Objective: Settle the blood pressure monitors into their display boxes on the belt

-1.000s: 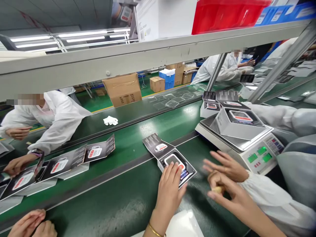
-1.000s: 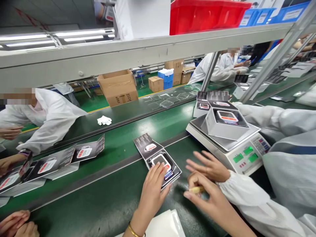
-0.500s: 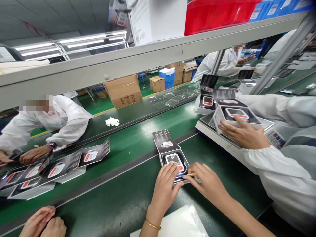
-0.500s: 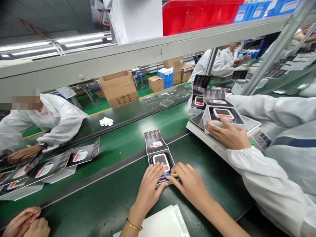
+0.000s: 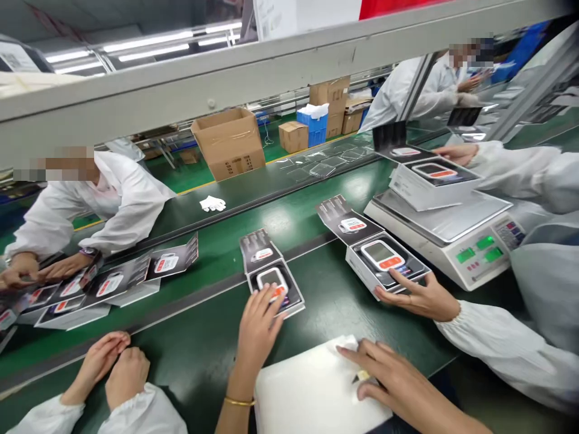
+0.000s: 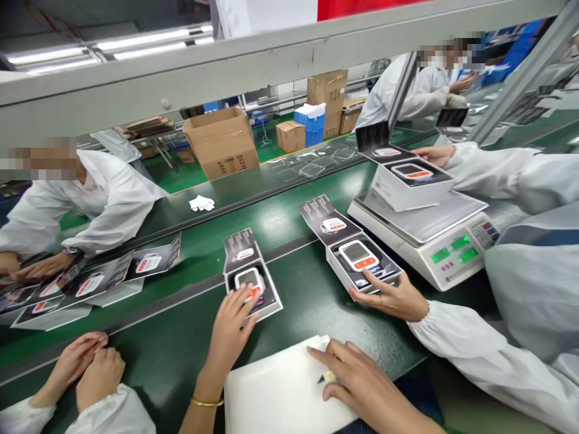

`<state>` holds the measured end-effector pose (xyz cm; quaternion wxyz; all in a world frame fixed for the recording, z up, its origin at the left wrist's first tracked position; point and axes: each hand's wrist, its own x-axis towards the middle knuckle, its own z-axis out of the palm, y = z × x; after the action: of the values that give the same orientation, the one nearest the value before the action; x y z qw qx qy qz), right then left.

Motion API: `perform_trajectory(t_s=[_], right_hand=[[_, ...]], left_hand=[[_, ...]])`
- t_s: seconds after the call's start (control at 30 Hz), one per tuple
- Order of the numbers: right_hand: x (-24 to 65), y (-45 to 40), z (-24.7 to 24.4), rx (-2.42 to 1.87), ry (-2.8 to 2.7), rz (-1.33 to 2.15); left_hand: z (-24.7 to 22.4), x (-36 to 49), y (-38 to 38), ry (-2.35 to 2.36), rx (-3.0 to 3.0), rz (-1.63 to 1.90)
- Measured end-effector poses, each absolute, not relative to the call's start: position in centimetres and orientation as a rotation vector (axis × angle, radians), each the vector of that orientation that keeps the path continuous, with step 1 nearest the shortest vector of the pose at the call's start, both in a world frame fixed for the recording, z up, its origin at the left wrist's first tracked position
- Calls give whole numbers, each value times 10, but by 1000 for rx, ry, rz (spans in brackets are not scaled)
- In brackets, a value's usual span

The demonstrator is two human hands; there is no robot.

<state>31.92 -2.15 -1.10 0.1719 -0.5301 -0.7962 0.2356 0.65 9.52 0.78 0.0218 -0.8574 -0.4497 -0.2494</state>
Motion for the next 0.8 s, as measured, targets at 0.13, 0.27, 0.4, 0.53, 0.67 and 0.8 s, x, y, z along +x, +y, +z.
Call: perform_trajectory(t_s=[0.13, 0.27, 0.4, 0.53, 0.67, 0.8], right_hand=[[314, -40, -43, -1561, -2325, 648], [309, -31, -45, -1602, -2254, 667], [308, -13, -30, -1645, -2013, 1011], [308, 6, -24, -1634, -1939, 1145], [306, 13, -21, -1584, -1901, 1110], [333, -17, -39, -1642, -1709, 953]], left_hand=[[21, -52, 72, -1718, -2497, -832], [36, -66, 46, -1793, -2446, -872], [36, -40, 16, -1711, -2560, -867], [20, 10, -21, -1511, -2786, -823], [-9, 48, -51, -1160, -3085, -657], [-36, 49, -55, -1062, -3280, -395]])
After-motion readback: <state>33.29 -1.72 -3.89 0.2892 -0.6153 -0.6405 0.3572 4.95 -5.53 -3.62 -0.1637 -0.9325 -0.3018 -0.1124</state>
